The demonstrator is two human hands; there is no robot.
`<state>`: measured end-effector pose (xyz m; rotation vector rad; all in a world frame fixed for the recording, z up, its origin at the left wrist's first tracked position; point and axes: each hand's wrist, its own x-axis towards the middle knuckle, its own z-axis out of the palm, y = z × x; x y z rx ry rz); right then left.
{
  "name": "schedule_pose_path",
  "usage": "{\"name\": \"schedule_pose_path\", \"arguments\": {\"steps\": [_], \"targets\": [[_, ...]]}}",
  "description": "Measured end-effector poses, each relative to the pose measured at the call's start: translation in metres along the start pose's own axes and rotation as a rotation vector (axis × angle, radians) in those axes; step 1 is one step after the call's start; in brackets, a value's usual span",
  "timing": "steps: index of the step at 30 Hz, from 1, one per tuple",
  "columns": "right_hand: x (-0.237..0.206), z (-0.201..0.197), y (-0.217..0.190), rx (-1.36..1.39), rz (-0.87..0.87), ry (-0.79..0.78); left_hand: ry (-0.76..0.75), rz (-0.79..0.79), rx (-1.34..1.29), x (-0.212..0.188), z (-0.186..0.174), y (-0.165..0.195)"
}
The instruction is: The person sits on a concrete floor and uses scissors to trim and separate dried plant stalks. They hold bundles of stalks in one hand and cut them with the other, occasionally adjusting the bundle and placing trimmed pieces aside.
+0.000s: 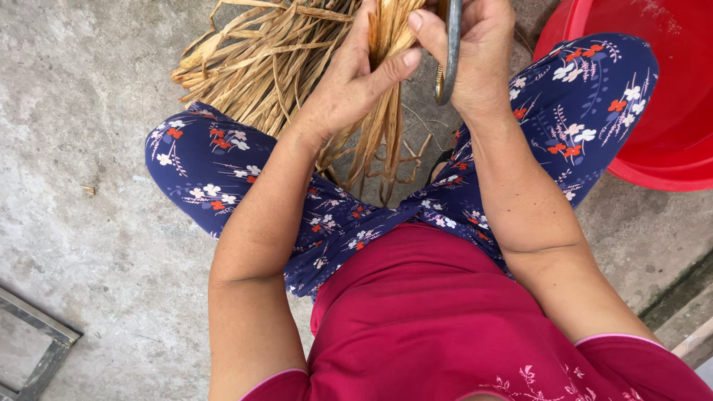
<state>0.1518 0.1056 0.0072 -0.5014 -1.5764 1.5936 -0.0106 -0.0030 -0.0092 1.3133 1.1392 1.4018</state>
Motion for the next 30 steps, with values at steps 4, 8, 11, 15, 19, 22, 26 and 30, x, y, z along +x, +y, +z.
{"name": "schedule_pose_path", "arguments": {"steps": [4,8,11,15,19,22,26,30], "targets": [[0.002,-0.007,0.003,-0.009,-0.02,-0.025,0.026,-0.195,-0.021,0.004,-0.001,0.002],[0.002,-0.013,0.006,-0.092,-0.079,-0.042,0.053,-0.162,-0.13,0.006,-0.002,-0.002],[0.002,-0.013,0.005,-0.084,-0.089,-0.051,0.056,-0.081,-0.139,0.006,-0.005,-0.007],[0.002,-0.011,0.001,-0.071,-0.058,-0.043,0.052,-0.031,-0.074,0.007,-0.009,-0.01],[0.002,-0.011,-0.001,-0.117,-0.019,-0.038,0.017,-0.094,-0.077,0.007,-0.009,-0.008],[0.005,-0.013,-0.003,-0.153,-0.074,-0.088,0.023,-0.094,0.003,0.007,-0.008,-0.006],[0.008,-0.025,-0.019,-0.277,-0.028,-0.035,0.044,-0.061,0.306,0.005,-0.008,-0.003],[0.005,-0.047,-0.041,-0.605,-0.136,-0.233,0.002,-0.103,0.35,0.003,-0.006,0.001]]}}
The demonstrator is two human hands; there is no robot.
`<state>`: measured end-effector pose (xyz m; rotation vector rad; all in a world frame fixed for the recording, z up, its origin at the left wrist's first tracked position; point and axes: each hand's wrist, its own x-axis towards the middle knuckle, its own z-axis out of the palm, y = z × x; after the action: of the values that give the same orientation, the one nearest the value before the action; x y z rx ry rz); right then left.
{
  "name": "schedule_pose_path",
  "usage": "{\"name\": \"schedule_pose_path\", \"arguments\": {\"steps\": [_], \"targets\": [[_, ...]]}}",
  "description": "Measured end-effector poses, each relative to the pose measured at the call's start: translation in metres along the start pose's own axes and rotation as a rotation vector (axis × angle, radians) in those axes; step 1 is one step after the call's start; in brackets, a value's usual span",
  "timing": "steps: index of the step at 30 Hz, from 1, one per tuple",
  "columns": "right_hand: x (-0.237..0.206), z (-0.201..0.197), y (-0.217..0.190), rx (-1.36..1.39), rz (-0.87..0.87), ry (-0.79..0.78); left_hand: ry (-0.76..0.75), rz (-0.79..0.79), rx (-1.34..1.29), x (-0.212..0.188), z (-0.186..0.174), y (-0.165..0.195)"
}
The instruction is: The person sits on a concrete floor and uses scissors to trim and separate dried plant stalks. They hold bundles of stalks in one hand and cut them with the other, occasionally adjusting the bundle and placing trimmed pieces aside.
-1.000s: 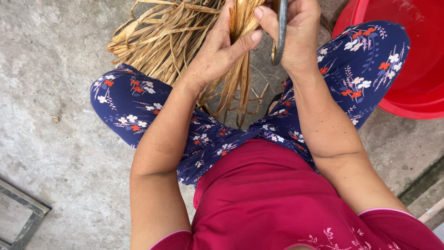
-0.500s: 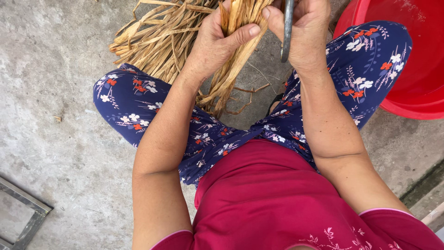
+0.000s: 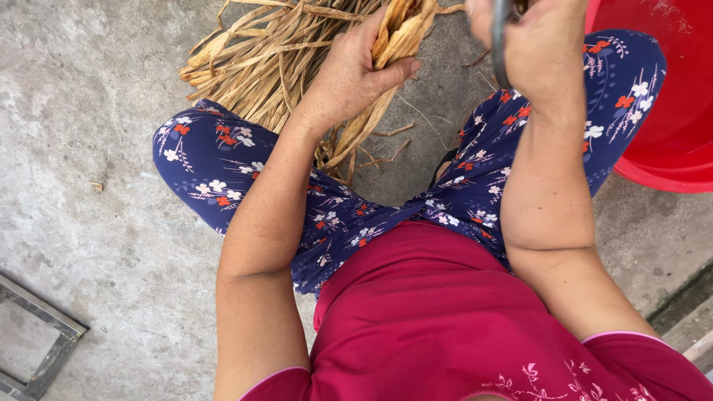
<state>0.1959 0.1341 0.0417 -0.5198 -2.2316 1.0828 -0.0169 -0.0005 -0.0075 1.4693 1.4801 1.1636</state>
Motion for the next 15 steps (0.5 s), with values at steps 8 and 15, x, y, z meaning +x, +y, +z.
{"name": "schedule_pose_path", "arguments": {"steps": [8,15], "targets": [[-0.01,0.0,0.019,0.39,0.185,0.011,0.066,0.033,-0.196,0.001,-0.008,-0.01],[-0.01,0.071,0.022,0.6,0.3,-0.273,0.391,-0.526,0.457,-0.024,-0.009,-0.132]]}}
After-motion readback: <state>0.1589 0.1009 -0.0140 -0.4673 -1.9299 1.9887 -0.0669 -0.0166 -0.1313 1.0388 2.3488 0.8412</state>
